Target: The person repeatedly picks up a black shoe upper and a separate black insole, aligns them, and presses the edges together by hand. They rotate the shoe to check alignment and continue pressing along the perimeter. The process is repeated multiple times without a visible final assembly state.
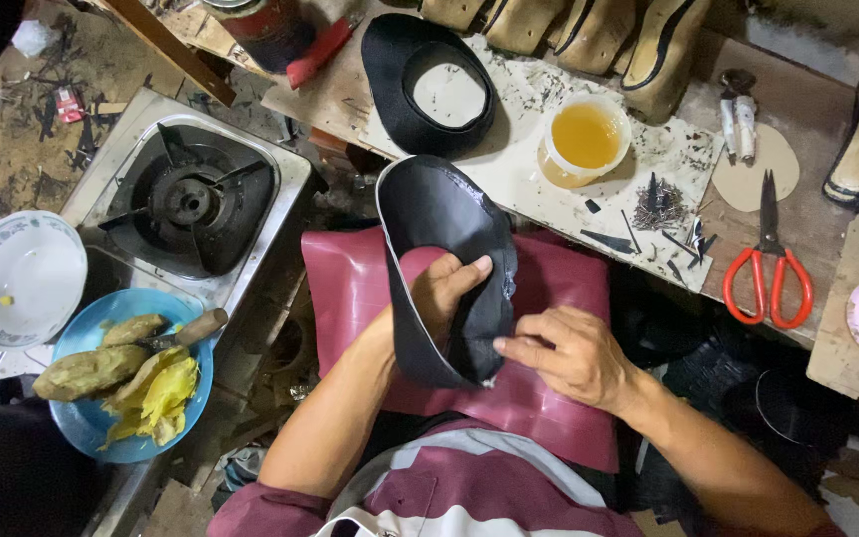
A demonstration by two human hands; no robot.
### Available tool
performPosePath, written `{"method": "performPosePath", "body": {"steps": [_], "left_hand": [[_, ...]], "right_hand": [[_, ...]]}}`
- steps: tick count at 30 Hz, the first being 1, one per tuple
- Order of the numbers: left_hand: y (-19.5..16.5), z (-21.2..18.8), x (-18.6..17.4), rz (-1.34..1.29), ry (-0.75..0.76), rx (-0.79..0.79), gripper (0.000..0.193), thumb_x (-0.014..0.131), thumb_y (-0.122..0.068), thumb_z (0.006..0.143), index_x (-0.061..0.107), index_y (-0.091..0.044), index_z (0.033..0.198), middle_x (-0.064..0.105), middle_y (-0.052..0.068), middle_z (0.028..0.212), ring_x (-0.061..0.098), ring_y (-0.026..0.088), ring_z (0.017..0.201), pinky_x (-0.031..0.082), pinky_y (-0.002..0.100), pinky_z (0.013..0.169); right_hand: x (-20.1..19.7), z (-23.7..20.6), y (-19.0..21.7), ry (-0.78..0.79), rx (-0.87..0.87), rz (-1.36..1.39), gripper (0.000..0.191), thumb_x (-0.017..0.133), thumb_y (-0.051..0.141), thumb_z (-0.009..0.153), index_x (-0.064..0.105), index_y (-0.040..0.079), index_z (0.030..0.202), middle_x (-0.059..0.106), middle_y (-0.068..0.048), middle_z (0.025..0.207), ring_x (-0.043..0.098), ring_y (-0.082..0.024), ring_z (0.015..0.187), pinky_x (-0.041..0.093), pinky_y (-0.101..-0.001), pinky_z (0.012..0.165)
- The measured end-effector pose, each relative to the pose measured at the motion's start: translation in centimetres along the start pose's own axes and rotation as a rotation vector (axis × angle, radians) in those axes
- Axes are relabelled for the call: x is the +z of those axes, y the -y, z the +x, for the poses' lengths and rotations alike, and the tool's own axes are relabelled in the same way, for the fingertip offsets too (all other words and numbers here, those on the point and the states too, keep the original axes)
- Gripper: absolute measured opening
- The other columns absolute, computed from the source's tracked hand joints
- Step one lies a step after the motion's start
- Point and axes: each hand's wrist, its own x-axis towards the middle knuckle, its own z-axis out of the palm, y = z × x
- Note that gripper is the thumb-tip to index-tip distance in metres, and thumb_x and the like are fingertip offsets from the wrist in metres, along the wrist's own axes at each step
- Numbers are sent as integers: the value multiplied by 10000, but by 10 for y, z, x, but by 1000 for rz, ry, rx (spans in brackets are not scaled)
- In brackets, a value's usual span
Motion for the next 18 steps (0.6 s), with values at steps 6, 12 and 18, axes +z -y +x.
{"method": "performPosePath", "body": {"steps": [6, 12, 18], "left_hand": [[7, 4, 4, 22, 83, 8, 285, 564, -262, 1037, 679, -7, 1093, 715, 48, 922, 659, 129, 775, 540, 297, 710], [20, 7, 3, -103, 149, 93, 224, 554, -226, 1013, 652, -50, 1110, 695, -3, 945, 645, 109, 838, 533, 300, 778], [35, 25, -7, 224, -292, 502, 342, 519, -257, 1107, 692, 15, 992, 612, -37, 861, 521, 55, 786, 438, 258, 684]], "right_hand": [[-13, 8, -8, -89, 55, -83, 295, 784, 41, 811, 777, 121, 1095, 663, -62, 926, 602, -214, 678, 486, -360, 586], [-10, 1, -19, -224, 285, -93, 383, 679, -56, 866, 692, 41, 1236, 682, -135, 1073, 701, -284, 919, 580, -358, 807], [28, -28, 11, -227, 519, 362, 880, 801, 71, 784, 346, -9, 1533, 640, -221, 1291, 671, -303, 1131, 571, -362, 941]]}}
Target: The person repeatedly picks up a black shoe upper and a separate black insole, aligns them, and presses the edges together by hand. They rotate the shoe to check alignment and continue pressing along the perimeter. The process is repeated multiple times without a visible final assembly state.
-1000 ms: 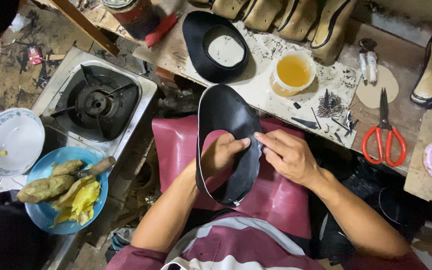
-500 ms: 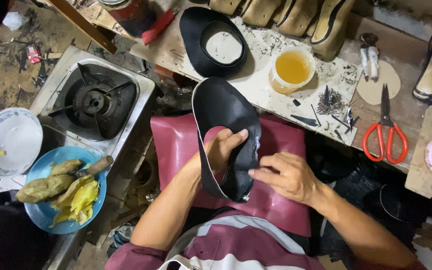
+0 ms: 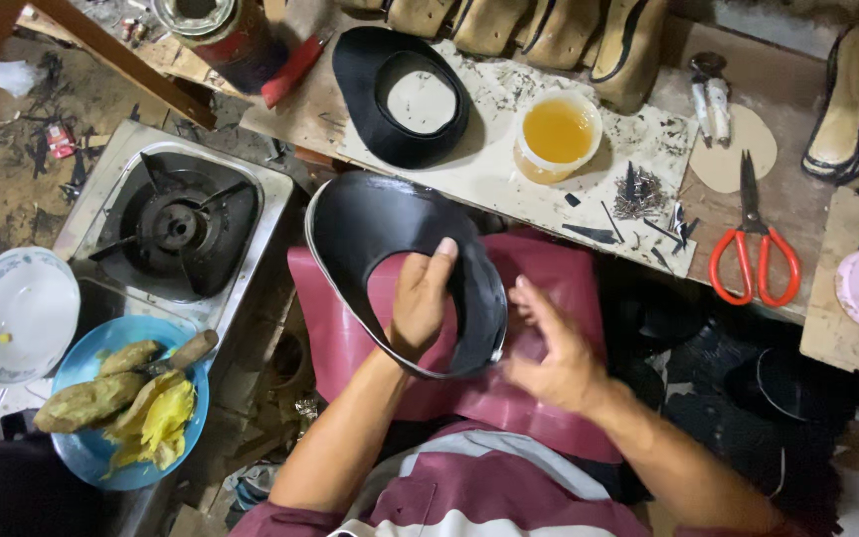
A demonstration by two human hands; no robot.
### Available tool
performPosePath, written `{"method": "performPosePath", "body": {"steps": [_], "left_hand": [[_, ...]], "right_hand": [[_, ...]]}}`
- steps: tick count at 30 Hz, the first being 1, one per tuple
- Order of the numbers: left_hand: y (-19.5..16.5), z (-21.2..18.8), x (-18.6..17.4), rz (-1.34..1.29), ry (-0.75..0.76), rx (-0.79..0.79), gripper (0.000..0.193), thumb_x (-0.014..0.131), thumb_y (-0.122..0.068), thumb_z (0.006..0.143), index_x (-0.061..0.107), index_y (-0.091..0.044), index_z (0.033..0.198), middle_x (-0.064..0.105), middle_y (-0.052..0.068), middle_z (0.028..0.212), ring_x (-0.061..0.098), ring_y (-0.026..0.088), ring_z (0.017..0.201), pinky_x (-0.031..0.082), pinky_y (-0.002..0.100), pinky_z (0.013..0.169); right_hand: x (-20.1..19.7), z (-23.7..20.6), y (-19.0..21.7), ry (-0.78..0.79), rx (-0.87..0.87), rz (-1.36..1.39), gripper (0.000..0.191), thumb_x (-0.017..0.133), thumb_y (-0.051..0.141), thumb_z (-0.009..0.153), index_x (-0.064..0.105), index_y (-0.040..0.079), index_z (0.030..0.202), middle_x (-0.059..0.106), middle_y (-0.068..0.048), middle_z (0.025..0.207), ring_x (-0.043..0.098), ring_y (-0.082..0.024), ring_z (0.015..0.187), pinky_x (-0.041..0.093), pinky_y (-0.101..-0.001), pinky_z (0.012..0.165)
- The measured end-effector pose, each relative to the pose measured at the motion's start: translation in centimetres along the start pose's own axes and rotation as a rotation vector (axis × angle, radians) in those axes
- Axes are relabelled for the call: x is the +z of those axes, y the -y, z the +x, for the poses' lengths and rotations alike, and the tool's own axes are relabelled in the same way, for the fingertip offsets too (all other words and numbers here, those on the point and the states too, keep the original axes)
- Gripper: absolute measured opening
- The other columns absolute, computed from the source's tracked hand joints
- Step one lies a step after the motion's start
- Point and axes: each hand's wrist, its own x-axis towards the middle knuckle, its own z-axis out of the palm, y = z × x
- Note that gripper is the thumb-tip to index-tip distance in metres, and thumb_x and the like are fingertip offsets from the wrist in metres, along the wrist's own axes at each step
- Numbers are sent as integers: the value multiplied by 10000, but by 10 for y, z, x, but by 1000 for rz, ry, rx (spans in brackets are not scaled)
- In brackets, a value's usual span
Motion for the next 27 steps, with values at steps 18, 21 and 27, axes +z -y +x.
{"method": "performPosePath", "body": {"steps": [18, 21, 27], "left_hand": [[-5, 0, 16, 742, 683, -238, 454, 687, -260, 925, 630, -26, 1310, 695, 62, 1230, 659, 167, 1110, 514, 323, 947], [0, -1, 7, 681, 556, -284, 425, 676, -229, 938, 645, -27, 1311, 730, 89, 1164, 655, 167, 1080, 510, 316, 957], [14, 3, 9, 598, 558, -312, 388, 648, -190, 956, 637, -18, 1304, 706, 79, 1216, 633, 163, 1125, 486, 313, 987]], "right_hand": [[-150, -128, 15, -594, 364, 46, 906, 755, -57, 861, 255, -55, 1617, 395, -180, 1645, 466, -221, 1465, 412, -346, 1194], [-191, -172, 30, -716, 521, -71, 825, 751, 16, 888, 340, -3, 1603, 528, -214, 1477, 548, -232, 1334, 459, -339, 1123], [-213, -247, -3, -687, 996, -207, 888, 788, 149, 840, 366, 85, 1619, 588, -320, 1346, 626, -294, 1183, 556, -360, 894]]}}
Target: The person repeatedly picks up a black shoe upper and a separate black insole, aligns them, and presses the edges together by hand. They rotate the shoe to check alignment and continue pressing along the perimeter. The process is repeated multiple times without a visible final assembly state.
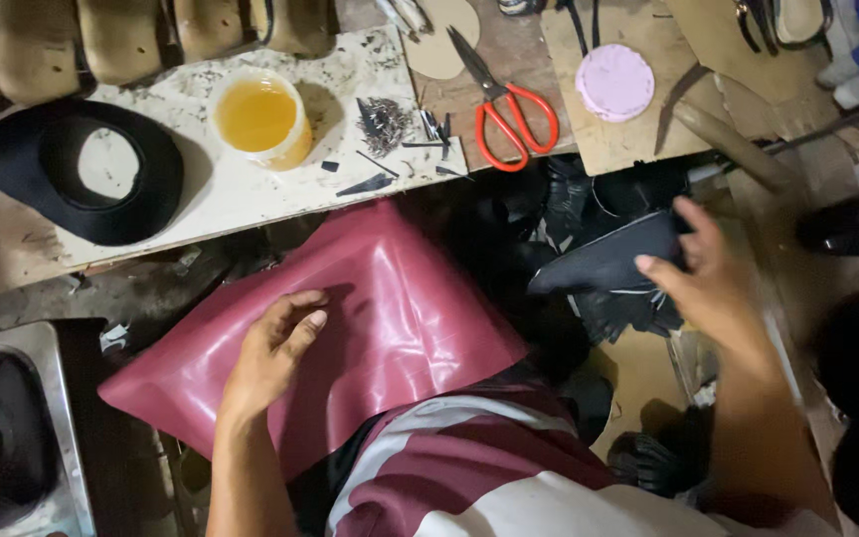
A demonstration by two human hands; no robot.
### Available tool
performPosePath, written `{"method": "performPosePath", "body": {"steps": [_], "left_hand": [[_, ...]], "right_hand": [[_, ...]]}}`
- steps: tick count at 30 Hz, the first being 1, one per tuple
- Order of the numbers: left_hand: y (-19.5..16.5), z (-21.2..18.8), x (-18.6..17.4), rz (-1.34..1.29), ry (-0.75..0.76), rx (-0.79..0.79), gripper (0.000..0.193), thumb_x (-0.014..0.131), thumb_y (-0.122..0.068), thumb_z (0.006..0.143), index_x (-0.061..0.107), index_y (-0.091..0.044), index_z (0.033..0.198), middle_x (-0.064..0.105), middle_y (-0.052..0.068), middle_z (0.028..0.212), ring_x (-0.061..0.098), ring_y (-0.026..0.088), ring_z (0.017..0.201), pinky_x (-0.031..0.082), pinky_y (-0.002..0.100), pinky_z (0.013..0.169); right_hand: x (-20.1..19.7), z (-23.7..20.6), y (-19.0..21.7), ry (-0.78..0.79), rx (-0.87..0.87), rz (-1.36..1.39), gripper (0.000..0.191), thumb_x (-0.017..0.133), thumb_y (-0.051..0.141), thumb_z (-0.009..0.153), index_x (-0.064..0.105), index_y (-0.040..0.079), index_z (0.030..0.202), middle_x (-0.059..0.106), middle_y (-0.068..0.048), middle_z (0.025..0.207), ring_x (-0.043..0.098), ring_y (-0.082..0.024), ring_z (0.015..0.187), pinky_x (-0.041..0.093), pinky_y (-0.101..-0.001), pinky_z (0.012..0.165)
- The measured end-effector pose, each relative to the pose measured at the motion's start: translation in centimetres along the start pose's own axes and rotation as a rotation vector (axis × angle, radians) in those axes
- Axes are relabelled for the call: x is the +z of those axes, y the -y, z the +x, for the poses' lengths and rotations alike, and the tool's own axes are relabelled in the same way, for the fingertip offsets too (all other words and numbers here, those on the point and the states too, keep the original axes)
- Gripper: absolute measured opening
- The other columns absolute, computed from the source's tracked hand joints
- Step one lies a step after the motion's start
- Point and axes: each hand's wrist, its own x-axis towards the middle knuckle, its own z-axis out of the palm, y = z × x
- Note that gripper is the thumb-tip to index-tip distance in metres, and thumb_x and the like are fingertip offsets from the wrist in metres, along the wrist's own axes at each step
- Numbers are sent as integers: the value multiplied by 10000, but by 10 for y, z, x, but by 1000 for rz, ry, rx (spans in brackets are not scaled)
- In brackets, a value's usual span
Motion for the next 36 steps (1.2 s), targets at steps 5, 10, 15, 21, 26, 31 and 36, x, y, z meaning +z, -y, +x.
{"method": "performPosePath", "body": {"steps": [5, 10, 15, 21, 26, 31, 36], "left_hand": [[-2, 8, 8, 25, 52, 11, 379, 641, -187, 968, 627, -18, 1307, 695, 71, 1259, 621, 153, 1179, 472, 310, 1023], [-6, 5, 8, 3, 32, -4, 376, 643, -171, 967, 630, -21, 1311, 692, 83, 1263, 618, 169, 1177, 474, 325, 1018], [-10, -3, 4, 53, 10, -104, 395, 634, -190, 946, 620, -63, 1320, 678, 30, 1299, 621, 141, 1205, 488, 309, 1032], [-5, -4, 6, 36, -16, -94, 386, 657, -190, 956, 646, -42, 1312, 704, 81, 1255, 629, 177, 1160, 484, 328, 1009], [3, -1, 1, -16, -71, -68, 373, 653, -173, 963, 638, -27, 1305, 701, 75, 1249, 635, 171, 1162, 486, 322, 1015], [2, 6, -11, -175, -233, 79, 436, 629, -132, 990, 545, -11, 1401, 691, 93, 1242, 658, 179, 1144, 506, 331, 1024], [-23, 14, -46, 186, -513, 333, 660, 649, -118, 1015, 327, -59, 1588, 715, 112, 1157, 684, 199, 1022, 542, 344, 950]], "right_hand": [[59, 25, -59, 12, 251, -12, 843, 816, 239, 839, 419, 116, 1572, 545, -340, 1399, 653, -279, 1036, 607, -371, 688], [103, 50, -74, 56, 557, 56, 818, 810, 291, 838, 429, 86, 1532, 623, -224, 1332, 747, -273, 823, 585, -336, 627], [128, 68, -75, 80, 758, 205, 699, 804, 302, 809, 547, 84, 1422, 699, -159, 1228, 714, -280, 777, 524, -328, 582], [133, 88, -74, -9, 929, 8, 746, 727, 534, 891, 538, 53, 1429, 691, -212, 1129, 714, -291, 768, 589, -340, 607], [138, 84, -69, 64, 652, -503, 767, 634, 582, 976, 501, 39, 1501, 798, -182, 877, 712, -236, 702, 525, -339, 676], [149, 63, -53, 202, 654, -311, 742, 688, 474, 892, 471, 166, 1532, 701, -124, 818, 647, -235, 576, 515, -380, 559], [176, 41, -20, 372, 493, -172, 774, 759, 340, 870, 451, 100, 1537, 684, -145, 862, 607, -210, 579, 485, -366, 503]]}}
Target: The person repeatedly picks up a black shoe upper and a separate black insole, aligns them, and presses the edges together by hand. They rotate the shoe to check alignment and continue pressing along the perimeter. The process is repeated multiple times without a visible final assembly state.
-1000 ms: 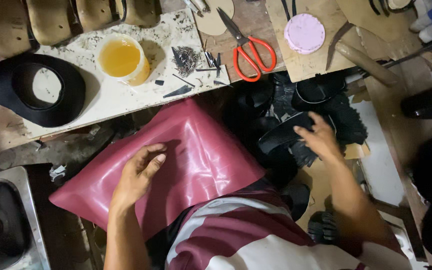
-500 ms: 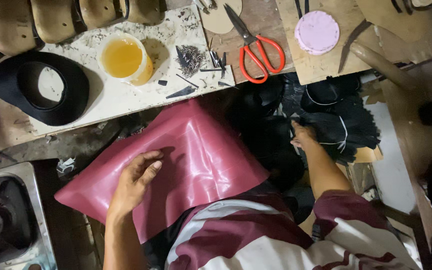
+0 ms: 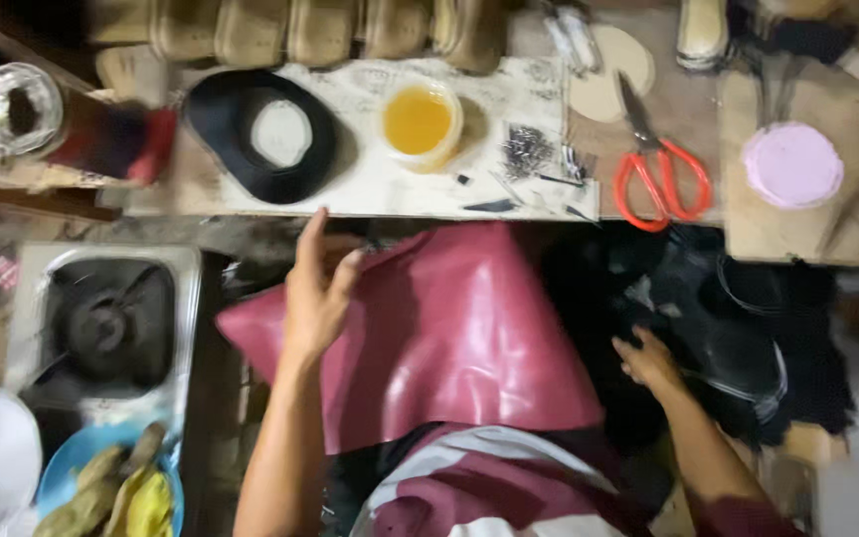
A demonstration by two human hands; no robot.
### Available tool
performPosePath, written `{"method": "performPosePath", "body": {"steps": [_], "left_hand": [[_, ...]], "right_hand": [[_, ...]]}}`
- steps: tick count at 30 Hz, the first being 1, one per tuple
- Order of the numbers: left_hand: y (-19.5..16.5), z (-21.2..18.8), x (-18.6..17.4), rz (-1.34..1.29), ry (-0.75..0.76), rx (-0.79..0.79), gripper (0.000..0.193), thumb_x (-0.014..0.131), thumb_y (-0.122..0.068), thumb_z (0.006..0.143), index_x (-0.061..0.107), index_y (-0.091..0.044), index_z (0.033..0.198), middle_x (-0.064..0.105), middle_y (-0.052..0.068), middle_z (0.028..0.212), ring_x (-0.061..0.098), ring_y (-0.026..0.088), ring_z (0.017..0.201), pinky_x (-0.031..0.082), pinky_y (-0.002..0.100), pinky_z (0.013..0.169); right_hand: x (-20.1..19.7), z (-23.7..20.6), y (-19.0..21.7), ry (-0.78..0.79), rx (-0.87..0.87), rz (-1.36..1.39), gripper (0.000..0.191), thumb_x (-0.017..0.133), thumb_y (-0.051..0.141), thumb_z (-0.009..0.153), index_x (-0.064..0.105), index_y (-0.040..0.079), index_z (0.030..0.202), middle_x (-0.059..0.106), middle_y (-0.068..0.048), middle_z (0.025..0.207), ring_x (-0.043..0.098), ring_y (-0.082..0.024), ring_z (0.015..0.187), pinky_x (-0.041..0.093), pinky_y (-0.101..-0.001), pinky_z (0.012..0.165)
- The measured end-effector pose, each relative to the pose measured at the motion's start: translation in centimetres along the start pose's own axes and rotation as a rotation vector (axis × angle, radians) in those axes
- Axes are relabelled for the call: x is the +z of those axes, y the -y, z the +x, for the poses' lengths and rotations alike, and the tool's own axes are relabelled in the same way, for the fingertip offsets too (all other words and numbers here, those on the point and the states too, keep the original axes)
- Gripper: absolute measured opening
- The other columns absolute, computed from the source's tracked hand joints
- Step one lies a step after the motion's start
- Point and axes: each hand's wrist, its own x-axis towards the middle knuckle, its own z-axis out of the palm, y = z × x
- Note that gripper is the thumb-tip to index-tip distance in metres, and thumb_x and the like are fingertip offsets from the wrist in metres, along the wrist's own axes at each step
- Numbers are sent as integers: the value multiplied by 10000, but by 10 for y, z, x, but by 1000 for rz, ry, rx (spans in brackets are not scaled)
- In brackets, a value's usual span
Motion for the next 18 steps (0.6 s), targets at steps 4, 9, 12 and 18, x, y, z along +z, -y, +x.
{"method": "performPosePath", "body": {"steps": [4, 9, 12, 18], "left_hand": [[-12, 24, -14, 173, -119, 9, 808, 677, -113, 957, 213, -113, 1619, 735, 133, 1058, 722, 228, 860, 573, 354, 803], [-13, 39, -25, 277, -159, 52, 802, 713, -102, 913, 284, -127, 1590, 711, 178, 1091, 693, 289, 818, 547, 399, 755], [-2, 39, -28, 274, -195, 108, 652, 705, -110, 909, 427, -107, 1498, 708, 175, 1051, 677, 286, 807, 541, 396, 741], [46, 37, -21, -142, -314, -240, 207, 650, -194, 1063, 585, 1, 1091, 669, 145, 845, 605, 181, 754, 509, 324, 703]], "right_hand": [[13, -17, 18, 82, -81, -111, 711, 728, 350, 896, 506, 98, 1523, 739, -191, 1069, 679, -235, 795, 552, -376, 658], [16, -21, 40, 129, -254, -142, 697, 694, 387, 903, 502, 71, 1494, 777, -159, 1154, 743, -271, 961, 572, -411, 845], [15, -21, 51, 19, -449, -274, 639, 698, 364, 897, 576, 69, 1450, 789, -133, 1153, 747, -244, 1017, 553, -365, 917], [9, -29, 70, -35, -589, -256, 582, 690, 312, 891, 590, 100, 1423, 780, -97, 1128, 743, -211, 947, 559, -355, 870]]}}
